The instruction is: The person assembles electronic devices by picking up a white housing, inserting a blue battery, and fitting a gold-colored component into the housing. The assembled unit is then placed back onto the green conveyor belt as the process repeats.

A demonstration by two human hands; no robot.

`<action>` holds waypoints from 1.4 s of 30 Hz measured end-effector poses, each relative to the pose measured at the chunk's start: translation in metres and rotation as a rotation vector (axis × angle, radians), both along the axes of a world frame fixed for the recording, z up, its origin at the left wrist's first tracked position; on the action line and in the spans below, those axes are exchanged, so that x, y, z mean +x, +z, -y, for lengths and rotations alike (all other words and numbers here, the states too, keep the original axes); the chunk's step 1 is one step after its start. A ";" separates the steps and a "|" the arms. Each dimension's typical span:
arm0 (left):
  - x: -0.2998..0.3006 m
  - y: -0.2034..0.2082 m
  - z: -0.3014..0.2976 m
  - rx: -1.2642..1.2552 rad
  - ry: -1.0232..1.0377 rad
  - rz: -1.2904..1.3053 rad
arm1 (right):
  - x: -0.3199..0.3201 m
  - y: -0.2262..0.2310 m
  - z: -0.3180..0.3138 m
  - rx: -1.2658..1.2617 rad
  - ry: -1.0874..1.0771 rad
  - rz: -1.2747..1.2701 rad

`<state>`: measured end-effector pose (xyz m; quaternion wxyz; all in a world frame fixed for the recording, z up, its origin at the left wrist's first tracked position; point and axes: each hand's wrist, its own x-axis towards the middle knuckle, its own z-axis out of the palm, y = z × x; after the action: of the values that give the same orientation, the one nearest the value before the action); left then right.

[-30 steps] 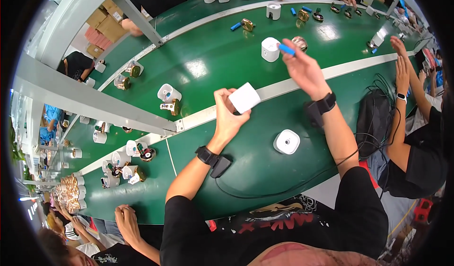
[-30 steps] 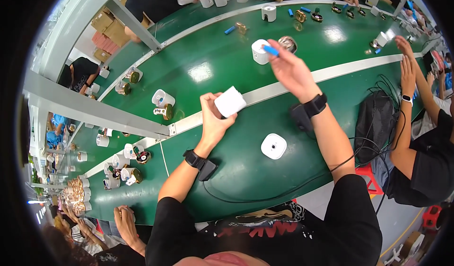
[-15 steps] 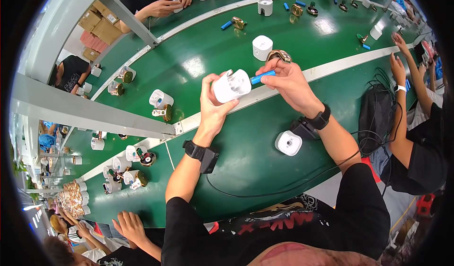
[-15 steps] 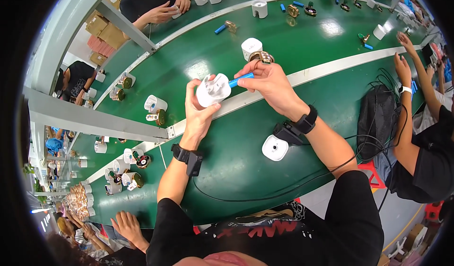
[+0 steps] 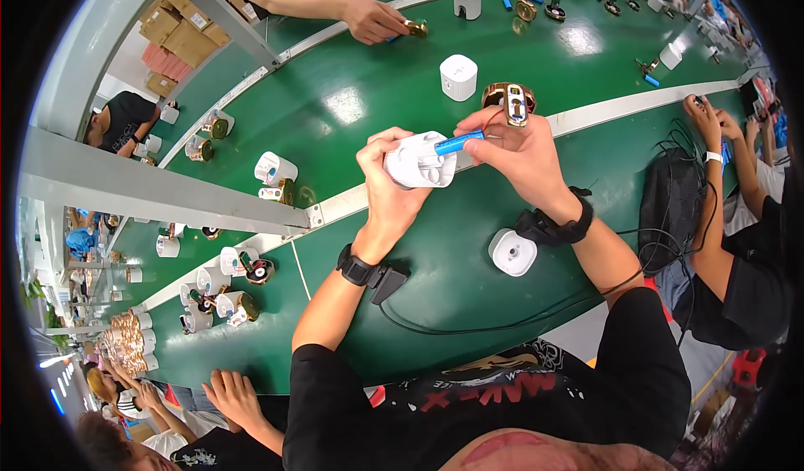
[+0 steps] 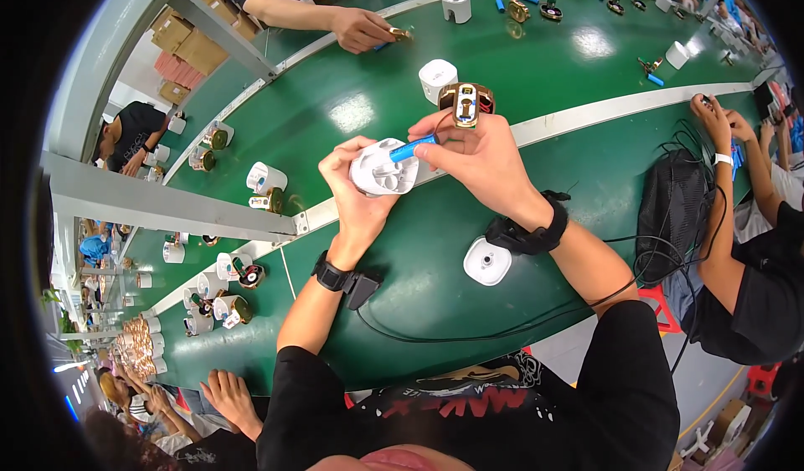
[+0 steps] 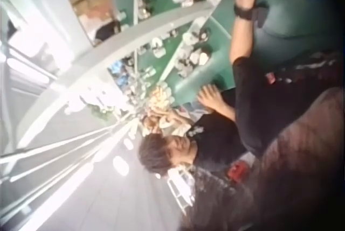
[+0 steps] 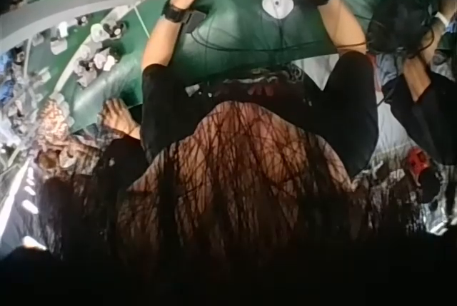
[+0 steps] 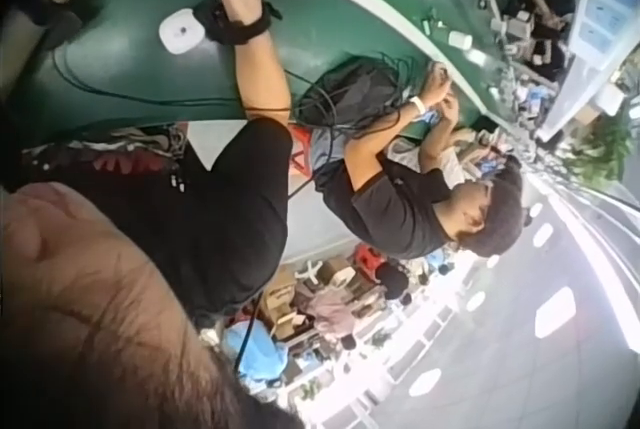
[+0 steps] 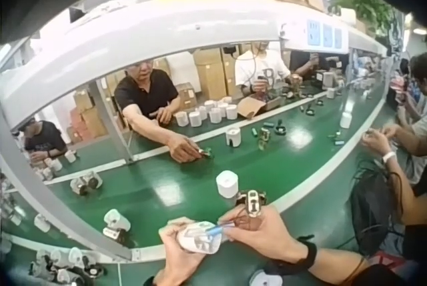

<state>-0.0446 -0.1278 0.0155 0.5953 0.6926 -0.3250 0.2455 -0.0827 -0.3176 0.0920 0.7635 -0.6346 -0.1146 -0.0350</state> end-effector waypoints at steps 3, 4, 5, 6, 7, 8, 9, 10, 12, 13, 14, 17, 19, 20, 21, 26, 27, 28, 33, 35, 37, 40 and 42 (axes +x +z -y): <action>-0.007 0.010 -0.006 0.188 0.135 -0.057 | 0.000 -0.004 -0.001 -0.003 0.052 0.050; -0.009 0.012 -0.006 0.187 0.137 -0.056 | -0.001 -0.004 -0.002 -0.003 0.054 0.051; -0.010 0.015 -0.007 0.227 0.184 -0.031 | -0.002 -0.003 -0.003 -0.006 0.057 0.069; -0.011 0.017 -0.007 0.266 0.230 -0.006 | -0.004 -0.002 -0.005 -0.009 0.059 0.087; -0.012 0.018 -0.008 0.306 0.278 0.018 | -0.005 0.000 -0.006 -0.011 0.063 0.106; -0.013 0.017 -0.009 0.305 0.279 0.018 | -0.006 0.002 -0.007 -0.012 0.064 0.106; -0.014 0.016 -0.011 0.312 0.291 0.042 | -0.006 0.003 -0.007 -0.018 0.070 0.088; -0.014 0.015 -0.013 0.318 0.301 0.065 | -0.007 0.005 -0.008 -0.024 0.076 0.069; -0.013 0.013 -0.015 0.324 0.313 0.089 | -0.008 0.005 -0.007 -0.031 0.081 0.052; -0.012 0.013 -0.015 0.327 0.302 0.121 | -0.008 0.005 -0.006 -0.077 0.082 0.037; -0.011 0.013 -0.016 0.329 0.291 0.152 | -0.009 0.004 -0.004 -0.123 0.082 0.022; -0.010 0.014 -0.015 0.335 0.261 0.205 | -0.011 0.005 -0.004 -0.196 0.075 0.003; -0.010 0.016 -0.015 0.342 0.223 0.250 | -0.012 0.007 -0.004 -0.248 0.060 -0.004; -0.010 0.015 -0.014 0.342 0.223 0.250 | -0.012 0.005 -0.005 -0.248 0.060 -0.005; -0.009 0.014 -0.013 0.317 0.212 0.280 | -0.011 0.002 -0.005 -0.232 0.083 0.037; -0.007 0.017 -0.011 0.261 0.164 0.292 | -0.007 0.005 -0.006 -0.171 0.119 -0.020; -0.011 0.018 -0.015 0.264 0.149 0.258 | -0.009 0.004 -0.009 -0.152 0.115 -0.101; -0.014 0.017 -0.018 0.245 0.132 0.243 | -0.010 0.000 -0.013 -0.147 0.150 -0.095; -0.010 0.018 -0.010 0.164 0.037 0.203 | -0.007 -0.003 -0.011 -0.320 0.054 -0.111; -0.011 0.017 -0.012 0.154 -0.004 0.191 | -0.005 -0.004 -0.010 -0.366 0.094 -0.247; -0.012 0.015 -0.015 0.173 0.024 0.174 | 0.000 -0.011 -0.012 -0.451 0.088 -0.251; -0.009 0.011 -0.016 0.190 0.031 0.148 | 0.006 -0.013 -0.014 -0.535 0.074 -0.269; -0.007 0.008 -0.016 0.208 0.022 0.101 | 0.008 -0.014 -0.013 -0.615 0.060 -0.313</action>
<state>-0.0515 -0.1122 0.0237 0.5003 0.7411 -0.3706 0.2513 -0.0743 -0.3043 0.0782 0.5455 -0.8290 -0.0200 0.1214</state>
